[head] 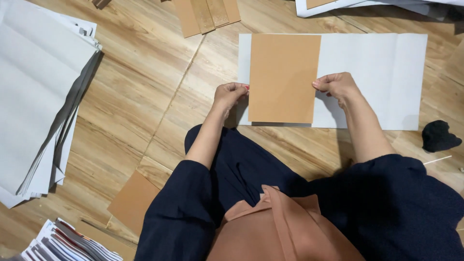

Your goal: Placing and aligning pre-cut cardboard pieces onto a paper sheet to create a structured cover, then using a roller to press them.

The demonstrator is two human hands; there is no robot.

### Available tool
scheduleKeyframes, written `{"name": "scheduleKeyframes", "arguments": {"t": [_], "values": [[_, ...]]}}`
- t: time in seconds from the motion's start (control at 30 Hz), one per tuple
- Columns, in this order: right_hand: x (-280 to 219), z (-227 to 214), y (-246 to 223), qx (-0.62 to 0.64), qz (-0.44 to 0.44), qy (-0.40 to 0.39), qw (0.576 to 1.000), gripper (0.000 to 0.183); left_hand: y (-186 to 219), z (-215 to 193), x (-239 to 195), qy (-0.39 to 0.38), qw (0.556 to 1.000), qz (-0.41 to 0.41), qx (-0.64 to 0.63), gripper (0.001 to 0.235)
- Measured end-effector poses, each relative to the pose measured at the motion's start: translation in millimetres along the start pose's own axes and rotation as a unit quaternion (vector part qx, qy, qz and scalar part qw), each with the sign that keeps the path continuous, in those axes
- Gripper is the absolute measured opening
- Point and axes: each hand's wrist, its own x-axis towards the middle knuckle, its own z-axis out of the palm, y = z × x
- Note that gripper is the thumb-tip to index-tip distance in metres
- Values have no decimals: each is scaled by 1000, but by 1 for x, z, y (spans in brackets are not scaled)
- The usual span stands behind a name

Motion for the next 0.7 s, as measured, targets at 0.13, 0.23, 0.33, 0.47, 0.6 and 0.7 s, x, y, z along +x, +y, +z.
{"name": "scheduleKeyframes", "arguments": {"t": [0.13, 0.23, 0.33, 0.47, 0.6, 0.7], "values": [[12, 17, 8, -2, 1, 8, 1000, 14, -9, 0, 9, 21, 999, -12, 35, 17], [4, 28, 1, -6, 5, 34, 999, 11, -13, -2, 12, 30, 993, -16, 117, 11], [1, 32, 1, 2, 10, 72, 997, 13, 2, -1, 4, 51, 990, -15, 129, 10], [-1, 34, 4, 67, -15, 76, 995, 30, 7, 0, 3, 69, 983, -6, 172, 10], [-6, 32, 3, 53, -29, 88, 994, 19, 11, 4, 2, 73, 983, 2, 170, 9], [-6, 31, 3, 50, -33, 96, 994, 18, 21, 6, -8, 76, 978, 7, 192, 9]]}}
